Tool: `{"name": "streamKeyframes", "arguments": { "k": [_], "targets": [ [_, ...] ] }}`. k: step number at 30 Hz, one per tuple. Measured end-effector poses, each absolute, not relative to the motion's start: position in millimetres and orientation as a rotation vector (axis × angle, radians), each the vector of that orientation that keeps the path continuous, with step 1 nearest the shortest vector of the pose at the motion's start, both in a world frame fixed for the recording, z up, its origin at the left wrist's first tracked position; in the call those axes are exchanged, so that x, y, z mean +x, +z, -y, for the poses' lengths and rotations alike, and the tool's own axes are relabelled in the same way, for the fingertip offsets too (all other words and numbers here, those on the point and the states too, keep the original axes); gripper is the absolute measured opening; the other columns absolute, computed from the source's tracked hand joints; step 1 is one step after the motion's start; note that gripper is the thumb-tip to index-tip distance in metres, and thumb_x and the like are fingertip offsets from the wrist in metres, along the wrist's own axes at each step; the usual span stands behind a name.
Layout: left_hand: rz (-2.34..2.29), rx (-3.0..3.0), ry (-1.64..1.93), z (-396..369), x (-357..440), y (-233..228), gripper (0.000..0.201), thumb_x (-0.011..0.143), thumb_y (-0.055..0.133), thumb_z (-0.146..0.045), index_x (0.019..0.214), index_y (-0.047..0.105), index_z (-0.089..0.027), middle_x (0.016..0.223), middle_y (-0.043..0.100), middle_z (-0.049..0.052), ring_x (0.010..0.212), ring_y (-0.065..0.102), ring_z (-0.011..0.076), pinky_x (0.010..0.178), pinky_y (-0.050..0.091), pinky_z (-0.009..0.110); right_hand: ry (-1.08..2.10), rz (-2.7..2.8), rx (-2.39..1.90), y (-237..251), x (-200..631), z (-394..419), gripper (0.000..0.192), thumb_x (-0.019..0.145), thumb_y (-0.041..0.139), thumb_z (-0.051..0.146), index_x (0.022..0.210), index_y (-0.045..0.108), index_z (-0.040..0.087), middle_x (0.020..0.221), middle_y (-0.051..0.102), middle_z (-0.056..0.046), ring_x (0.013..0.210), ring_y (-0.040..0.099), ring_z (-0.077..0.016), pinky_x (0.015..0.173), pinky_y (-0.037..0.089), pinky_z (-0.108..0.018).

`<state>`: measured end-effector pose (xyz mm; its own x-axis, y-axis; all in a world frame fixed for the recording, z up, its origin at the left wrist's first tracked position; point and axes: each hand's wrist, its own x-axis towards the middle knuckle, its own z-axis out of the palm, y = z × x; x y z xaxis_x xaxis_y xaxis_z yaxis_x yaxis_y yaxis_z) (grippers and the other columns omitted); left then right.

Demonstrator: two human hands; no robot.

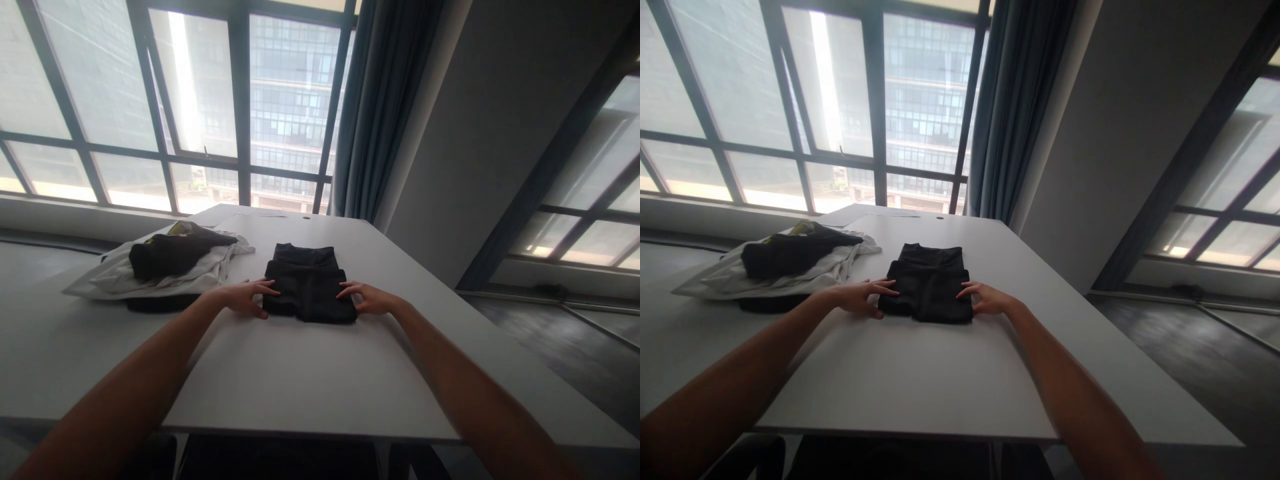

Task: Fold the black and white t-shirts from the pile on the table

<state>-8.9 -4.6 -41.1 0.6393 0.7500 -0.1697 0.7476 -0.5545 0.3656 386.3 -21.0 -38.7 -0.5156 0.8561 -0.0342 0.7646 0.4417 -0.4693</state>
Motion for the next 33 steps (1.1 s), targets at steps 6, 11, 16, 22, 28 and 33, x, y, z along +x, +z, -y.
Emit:
{"name": "streamKeyframes", "arguments": {
  "k": [6, 11, 16, 22, 28, 33],
  "targets": [
    [-1.121, 2.563, 0.244, -3, -7, -52, 0.047, 0.081, 0.057, -0.035, 0.127, 0.062, -0.024, 0.149, 0.045, 0.006, 0.134, 0.045, 0.0262, 0.113, 0.033, 0.039, 0.448, 2.353, -1.300, -45, 379, 19, 0.029, 0.073, 0.052, 0.005, 0.090, 0.072, 0.019, 0.120, 0.066, -0.007, 0.112, 0.060, -0.0220, 0.104, 0.041, -0.036],
    [-1.178, 2.652, 0.465, -5, 6, -64, 0.046, 0.075, 0.050, -0.021, 0.117, 0.067, -0.023, 0.137, 0.059, 0.004, 0.128, 0.051, 0.0263, 0.111, 0.035, 0.041, 0.485, 2.185, -1.355, -51, 380, 15, 0.025, 0.075, 0.057, 0.014, 0.098, 0.065, 0.017, 0.104, 0.071, -0.007, 0.093, 0.064, -0.0209, 0.085, 0.048, -0.031],
    [-1.072, 2.437, 0.714, -7, 5, -51, 0.026, 0.078, 0.053, -0.028, 0.091, 0.073, -0.018, 0.083, 0.074, 0.004, 0.082, 0.067, 0.0223, 0.079, 0.052, 0.032, 0.555, 2.155, -1.319, -34, 388, 17, 0.015, 0.075, 0.061, 0.021, 0.088, 0.066, 0.015, 0.081, 0.068, -0.003, 0.075, 0.059, -0.0173, 0.072, 0.047, -0.029],
    [-1.051, 1.809, 1.192, -6, 13, -39, 0.057, 0.079, 0.055, -0.064, 0.101, 0.067, -0.012, 0.081, 0.071, 0.007, 0.078, 0.066, 0.0236, 0.068, 0.054, 0.033, 0.739, 1.680, -1.255, -27, 380, 14, 0.041, 0.086, 0.060, 0.050, 0.108, 0.060, 0.015, 0.078, 0.066, -0.004, 0.067, 0.059, -0.0155, 0.062, 0.050, -0.028],
    [-1.411, 1.790, 0.870, -2, 14, -51, 0.088, 0.067, 0.070, -0.064, 0.138, 0.050, -0.016, 0.116, 0.068, 0.016, 0.102, 0.065, 0.0298, 0.087, 0.051, 0.038, 0.948, 1.771, -1.498, -44, 367, 17, 0.054, 0.084, 0.068, 0.040, 0.130, 0.053, 0.015, 0.078, 0.066, -0.003, 0.061, 0.055, -0.0121, 0.053, 0.046, -0.022],
    [-1.217, 2.096, 0.833, -5, 12, -51, 0.075, 0.061, 0.076, -0.048, 0.129, 0.062, -0.020, 0.121, 0.067, 0.012, 0.102, 0.063, 0.0314, 0.088, 0.051, 0.043, 0.760, 1.982, -1.450, -41, 364, 19, 0.035, 0.075, 0.073, 0.024, 0.109, 0.070, 0.017, 0.095, 0.069, -0.005, 0.085, 0.062, -0.0170, 0.079, 0.052, -0.029]
  ]
}}
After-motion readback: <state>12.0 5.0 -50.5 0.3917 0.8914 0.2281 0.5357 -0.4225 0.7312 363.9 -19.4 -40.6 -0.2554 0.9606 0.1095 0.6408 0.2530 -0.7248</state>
